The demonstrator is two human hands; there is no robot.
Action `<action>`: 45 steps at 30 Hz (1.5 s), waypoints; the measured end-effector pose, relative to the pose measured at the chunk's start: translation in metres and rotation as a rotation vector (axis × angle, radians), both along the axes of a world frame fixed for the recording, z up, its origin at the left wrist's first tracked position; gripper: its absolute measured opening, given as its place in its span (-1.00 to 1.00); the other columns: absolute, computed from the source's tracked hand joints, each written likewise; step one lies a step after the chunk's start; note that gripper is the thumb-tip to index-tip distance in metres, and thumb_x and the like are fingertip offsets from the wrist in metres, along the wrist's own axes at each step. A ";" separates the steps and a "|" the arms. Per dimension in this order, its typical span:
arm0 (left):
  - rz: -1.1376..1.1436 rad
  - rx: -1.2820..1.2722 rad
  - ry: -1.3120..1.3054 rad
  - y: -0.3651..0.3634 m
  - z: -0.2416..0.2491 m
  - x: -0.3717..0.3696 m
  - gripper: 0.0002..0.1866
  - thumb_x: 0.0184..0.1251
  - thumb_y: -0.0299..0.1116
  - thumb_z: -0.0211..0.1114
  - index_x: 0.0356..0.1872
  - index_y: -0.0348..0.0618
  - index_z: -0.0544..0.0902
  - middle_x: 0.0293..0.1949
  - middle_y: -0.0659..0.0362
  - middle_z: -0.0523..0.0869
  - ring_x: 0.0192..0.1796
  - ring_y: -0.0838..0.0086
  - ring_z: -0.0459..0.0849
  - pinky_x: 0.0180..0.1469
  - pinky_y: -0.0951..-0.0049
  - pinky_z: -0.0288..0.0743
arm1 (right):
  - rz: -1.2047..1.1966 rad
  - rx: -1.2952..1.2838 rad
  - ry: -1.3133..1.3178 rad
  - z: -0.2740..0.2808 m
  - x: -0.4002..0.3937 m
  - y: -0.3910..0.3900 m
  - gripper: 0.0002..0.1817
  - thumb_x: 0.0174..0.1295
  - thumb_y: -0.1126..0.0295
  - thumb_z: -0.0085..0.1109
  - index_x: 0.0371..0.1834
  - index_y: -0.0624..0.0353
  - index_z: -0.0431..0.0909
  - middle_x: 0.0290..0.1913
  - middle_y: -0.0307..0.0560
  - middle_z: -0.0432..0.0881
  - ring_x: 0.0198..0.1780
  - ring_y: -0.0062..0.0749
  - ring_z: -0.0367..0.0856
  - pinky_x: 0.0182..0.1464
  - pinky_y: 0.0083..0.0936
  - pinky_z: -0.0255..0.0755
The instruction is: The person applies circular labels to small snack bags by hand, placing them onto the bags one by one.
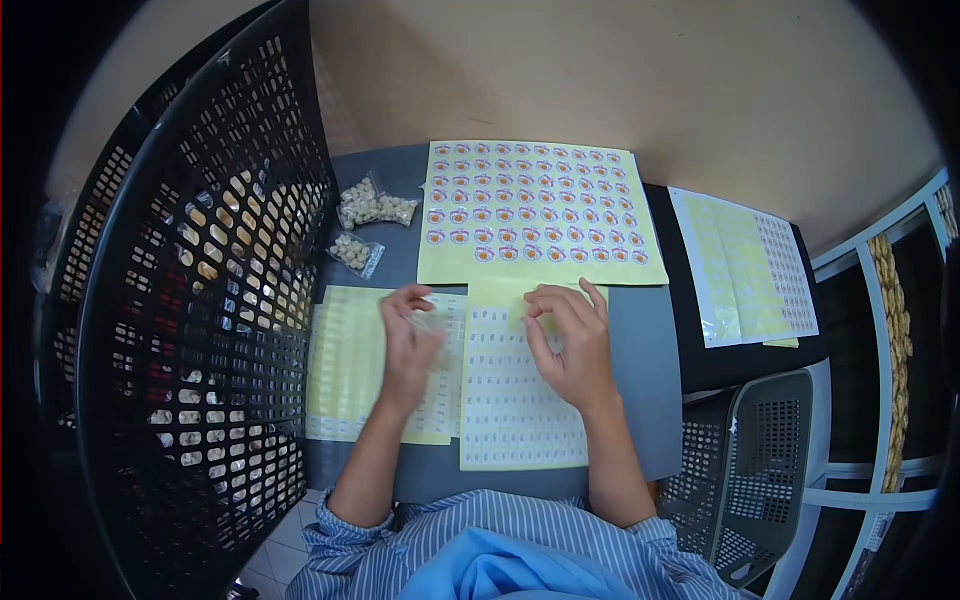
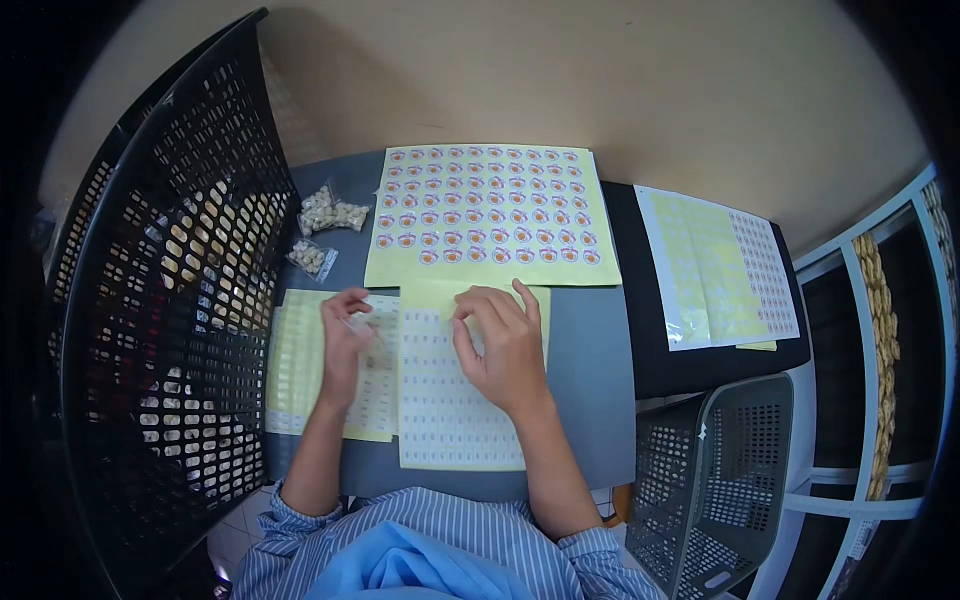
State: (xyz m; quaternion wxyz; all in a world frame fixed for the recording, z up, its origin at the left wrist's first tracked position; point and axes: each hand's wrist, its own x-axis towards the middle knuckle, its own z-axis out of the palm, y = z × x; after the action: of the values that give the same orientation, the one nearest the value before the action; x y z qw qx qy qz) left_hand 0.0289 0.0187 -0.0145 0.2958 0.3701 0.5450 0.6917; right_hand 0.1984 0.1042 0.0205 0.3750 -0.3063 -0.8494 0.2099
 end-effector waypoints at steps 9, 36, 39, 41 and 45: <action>-0.345 -0.139 -0.087 -0.010 0.026 -0.006 -0.70 0.04 -0.60 0.00 -0.14 -0.19 0.32 -0.13 0.19 0.40 -0.08 0.57 0.38 -0.06 0.57 0.28 | 0.210 -0.525 0.395 -0.004 -0.007 -0.004 -0.67 0.05 0.48 0.18 -0.10 0.24 0.37 -0.19 -0.07 0.55 -0.16 -0.36 0.57 0.01 -0.40 0.36; -0.357 -0.295 -0.219 0.003 0.008 0.015 -0.60 0.16 -0.53 0.21 0.04 -0.27 0.35 -0.16 0.11 0.56 -0.16 0.51 0.61 -0.13 0.55 0.56 | 0.100 -0.295 0.310 0.000 -0.003 -0.003 -0.83 0.04 0.51 0.16 -0.28 0.20 0.48 -0.07 -0.03 0.41 0.14 -0.13 0.36 0.11 -0.31 0.27; -0.387 -0.311 -0.157 0.002 0.008 0.014 -0.61 0.16 -0.51 0.21 0.02 -0.30 0.36 -0.17 0.12 0.56 -0.19 0.52 0.61 -0.16 0.55 0.57 | 0.179 -0.271 0.094 0.003 0.002 -0.002 -0.95 0.07 0.46 0.13 -0.41 0.17 0.50 0.02 0.01 0.37 0.33 0.01 0.06 0.27 -0.18 0.03; -0.390 -0.326 -0.185 0.002 0.010 0.015 -0.63 0.17 -0.51 0.21 0.00 -0.30 0.38 -0.20 0.12 0.57 -0.20 0.53 0.62 -0.18 0.57 0.57 | 0.207 -0.183 -0.077 0.005 0.003 -0.002 -0.93 0.09 0.43 0.09 -0.44 0.19 0.50 0.07 0.01 0.36 0.39 0.05 -0.12 0.31 -0.08 -0.10; -0.398 -0.337 -0.202 0.001 0.011 0.016 -0.65 0.18 -0.49 0.20 -0.01 -0.31 0.39 -0.24 0.13 0.58 -0.26 0.56 0.62 -0.22 0.60 0.56 | 0.196 -0.132 -0.158 0.003 0.002 -0.006 -0.91 0.07 0.44 0.09 -0.49 0.22 0.50 0.11 0.01 0.34 0.38 0.06 -0.11 0.32 -0.02 -0.14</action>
State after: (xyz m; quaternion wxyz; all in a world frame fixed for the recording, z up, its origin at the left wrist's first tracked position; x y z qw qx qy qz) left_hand 0.0452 0.0196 -0.0040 0.5358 0.3447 0.5369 0.5531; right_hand 0.2003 0.0984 0.0237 0.2637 -0.2614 -0.8865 0.2761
